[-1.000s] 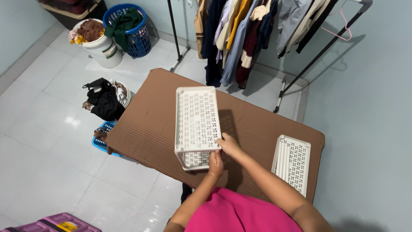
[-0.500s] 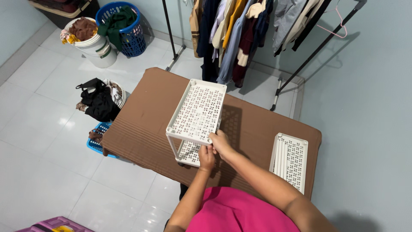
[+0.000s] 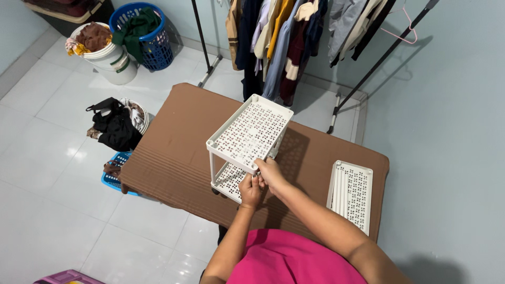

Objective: The person disassembles a white plastic three-tier storage rack on a brown table. They remove the vertical support poles and separate the perforated trays, placing the components on the table.

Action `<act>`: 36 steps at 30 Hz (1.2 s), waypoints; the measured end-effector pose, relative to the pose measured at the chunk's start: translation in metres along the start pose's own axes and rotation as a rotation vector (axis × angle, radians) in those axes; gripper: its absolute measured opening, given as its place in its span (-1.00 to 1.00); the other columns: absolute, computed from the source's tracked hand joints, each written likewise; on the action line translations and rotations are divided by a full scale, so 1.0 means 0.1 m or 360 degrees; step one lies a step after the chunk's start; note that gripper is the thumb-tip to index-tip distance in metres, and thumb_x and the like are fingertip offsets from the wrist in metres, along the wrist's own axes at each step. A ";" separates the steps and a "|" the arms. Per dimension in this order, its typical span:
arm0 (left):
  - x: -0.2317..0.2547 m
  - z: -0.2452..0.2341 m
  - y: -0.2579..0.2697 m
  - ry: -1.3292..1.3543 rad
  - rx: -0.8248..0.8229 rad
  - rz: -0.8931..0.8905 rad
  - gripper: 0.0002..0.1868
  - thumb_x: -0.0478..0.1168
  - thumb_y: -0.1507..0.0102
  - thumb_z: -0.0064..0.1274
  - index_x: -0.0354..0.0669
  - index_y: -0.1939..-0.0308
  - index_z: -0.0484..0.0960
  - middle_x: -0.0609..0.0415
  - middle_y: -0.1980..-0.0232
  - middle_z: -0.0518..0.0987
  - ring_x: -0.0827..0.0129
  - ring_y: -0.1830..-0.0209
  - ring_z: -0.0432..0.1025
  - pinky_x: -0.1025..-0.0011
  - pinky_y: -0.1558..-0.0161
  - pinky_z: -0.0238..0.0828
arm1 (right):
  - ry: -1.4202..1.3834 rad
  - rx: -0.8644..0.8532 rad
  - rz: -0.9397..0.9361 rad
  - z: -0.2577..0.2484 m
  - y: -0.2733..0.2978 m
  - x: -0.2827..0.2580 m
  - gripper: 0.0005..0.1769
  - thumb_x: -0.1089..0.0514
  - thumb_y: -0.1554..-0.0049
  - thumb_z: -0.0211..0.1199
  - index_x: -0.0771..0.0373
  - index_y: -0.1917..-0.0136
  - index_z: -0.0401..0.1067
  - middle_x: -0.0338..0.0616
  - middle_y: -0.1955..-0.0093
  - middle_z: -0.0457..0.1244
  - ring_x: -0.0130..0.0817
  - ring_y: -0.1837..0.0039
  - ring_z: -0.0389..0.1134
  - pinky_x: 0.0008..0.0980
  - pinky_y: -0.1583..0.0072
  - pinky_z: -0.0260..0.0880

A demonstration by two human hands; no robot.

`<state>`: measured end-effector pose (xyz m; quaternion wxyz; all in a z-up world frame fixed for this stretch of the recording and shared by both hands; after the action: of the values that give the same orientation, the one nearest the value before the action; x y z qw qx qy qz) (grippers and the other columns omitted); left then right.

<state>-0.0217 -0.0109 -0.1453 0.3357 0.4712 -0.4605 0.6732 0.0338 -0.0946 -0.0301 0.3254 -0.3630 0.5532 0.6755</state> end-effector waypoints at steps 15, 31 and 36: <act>-0.02 -0.97 0.50 0.0008 -0.0398 -0.0579 -0.47 -0.16 -0.29 -0.01 -0.25 -0.34 0.43 -0.09 -0.33 0.49 0.15 -0.35 0.33 0.29 -0.33 0.21 | 0.0587 -0.0425 -0.0092 -0.06 -0.12 0.75 -0.58 -0.09 -0.18 0.36 0.29 -0.10 0.50 -0.18 0.18 0.34 -0.53 0.30 0.29 -0.52 0.37 0.30; -0.07 -1.30 0.01 0.0276 -0.0531 -0.1453 -0.44 -0.01 -0.40 -0.26 -0.49 -0.18 0.52 -0.20 -0.12 0.65 0.13 -0.05 0.59 0.20 -0.20 0.50 | 0.0817 0.0284 -0.0037 -1.24 -1.41 -0.35 -0.26 -0.21 -0.13 0.38 0.28 -0.32 0.18 -0.07 -0.11 0.27 -0.33 0.02 0.37 -0.26 0.18 0.54; -0.08 -1.71 -0.55 0.0034 -0.0736 -0.1310 -0.43 0.05 -0.41 -0.32 -0.36 -0.14 0.57 -0.07 -0.02 0.67 0.23 0.06 0.55 0.24 -0.05 0.50 | 0.0465 0.0169 -0.0115 -1.05 -1.34 -0.11 -0.31 -0.17 -0.06 0.30 0.13 -0.36 0.25 -0.18 -0.08 0.34 -0.36 0.10 0.39 -0.27 0.22 0.48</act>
<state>-0.0263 0.1683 -0.1586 0.6755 0.5205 -0.3697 0.3689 0.1658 -0.1745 -0.1024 0.2844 -0.4593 0.6162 0.5731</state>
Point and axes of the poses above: each hand's wrist, its own y-axis away from the middle knuckle, its own z-axis out of the palm, x = y × z, the point moved 3 cm from there along -y, towards the middle knuckle
